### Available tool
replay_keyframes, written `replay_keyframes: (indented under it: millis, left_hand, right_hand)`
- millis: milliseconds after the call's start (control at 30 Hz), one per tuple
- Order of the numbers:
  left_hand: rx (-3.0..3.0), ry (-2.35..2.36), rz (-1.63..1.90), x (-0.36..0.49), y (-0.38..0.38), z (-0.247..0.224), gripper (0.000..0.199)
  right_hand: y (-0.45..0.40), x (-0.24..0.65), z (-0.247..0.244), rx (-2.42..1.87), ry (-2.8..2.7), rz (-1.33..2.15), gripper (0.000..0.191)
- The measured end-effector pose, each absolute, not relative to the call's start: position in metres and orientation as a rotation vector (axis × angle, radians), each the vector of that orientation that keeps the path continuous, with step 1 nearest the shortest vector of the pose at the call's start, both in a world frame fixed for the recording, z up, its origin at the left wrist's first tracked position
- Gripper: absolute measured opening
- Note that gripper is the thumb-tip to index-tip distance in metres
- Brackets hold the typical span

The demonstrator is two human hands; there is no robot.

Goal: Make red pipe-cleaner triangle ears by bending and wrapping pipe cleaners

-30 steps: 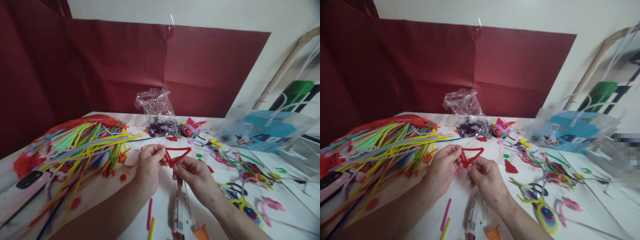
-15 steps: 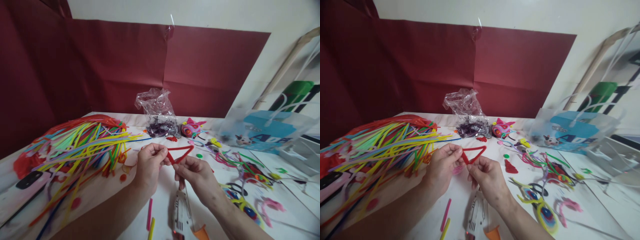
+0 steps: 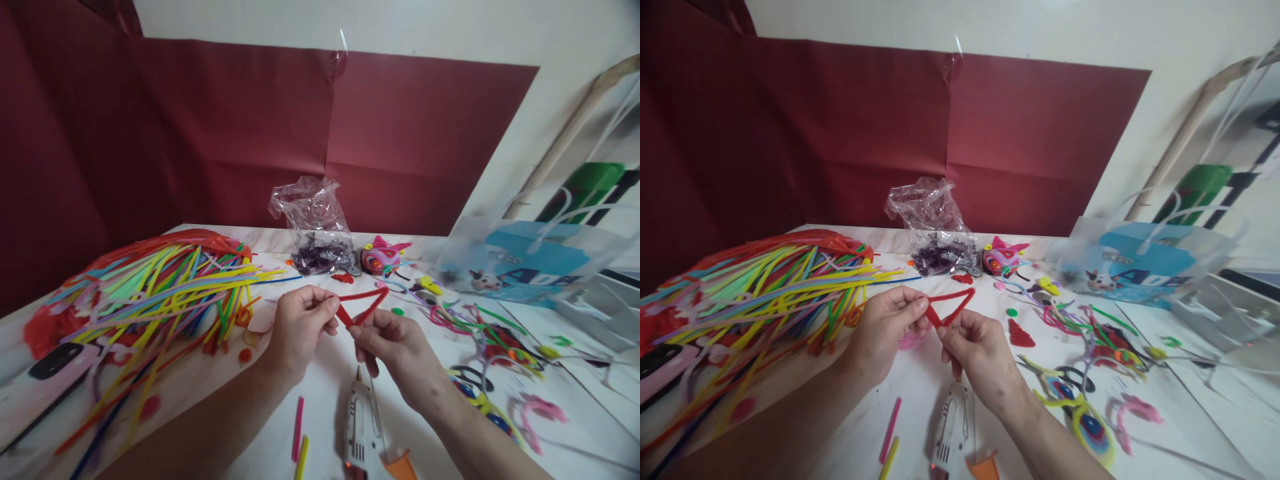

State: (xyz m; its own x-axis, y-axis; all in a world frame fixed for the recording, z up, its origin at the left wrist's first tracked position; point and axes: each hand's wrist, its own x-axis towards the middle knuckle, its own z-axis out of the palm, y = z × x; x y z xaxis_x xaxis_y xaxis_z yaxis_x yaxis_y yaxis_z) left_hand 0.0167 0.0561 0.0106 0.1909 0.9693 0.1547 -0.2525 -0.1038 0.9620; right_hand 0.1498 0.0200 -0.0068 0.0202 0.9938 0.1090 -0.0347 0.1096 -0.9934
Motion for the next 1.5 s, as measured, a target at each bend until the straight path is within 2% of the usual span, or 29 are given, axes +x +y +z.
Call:
replay_keyframes:
  millis: [500, 800, 867, 967, 1067, 1133, 1233, 1500]
  left_hand:
    - [1.256, 0.757, 1.251, 0.018, 0.053, 0.01, 0.008]
    - [1.163, 0.767, 1.161, 0.022, 0.046, 0.011, 0.013]
    - [1.097, 0.781, 1.114, 0.02, 0.048, 0.013, 0.013]
    - [1.031, 0.789, 1.068, 0.017, 0.051, 0.014, 0.013]
    - [1.009, 0.78, 1.046, 0.017, 0.052, 0.014, 0.012]
    - [1.005, 0.77, 1.042, 0.017, 0.051, 0.013, 0.011]
    - [1.008, 0.77, 1.037, 0.018, 0.049, 0.014, 0.011]
    - [1.179, 0.851, 1.035, 0.02, 0.045, 0.012, 0.016]
  right_hand:
    - [0.018, 0.156, -0.003, -1.125, -1.233, 1.092, 0.03]
    - [0.017, 0.157, 0.001, -1.03, -1.259, 1.178, 0.028]
    - [0.015, 0.16, 0.004, -1.093, -1.304, 0.976, 0.023]
    - [0.009, 0.165, 0.009, -1.172, -1.537, 0.324, 0.008]
    - [0.002, 0.165, 0.013, -1.082, -1.876, -0.333, 0.02]
    - [0.001, 0.163, 0.013, -1.058, -2.018, -0.565, 0.027]
    - [0.002, 0.161, 0.013, -1.093, -2.092, -0.663, 0.024]
    - [0.005, 0.167, 0.015, -1.098, -2.132, -0.551, 0.006]
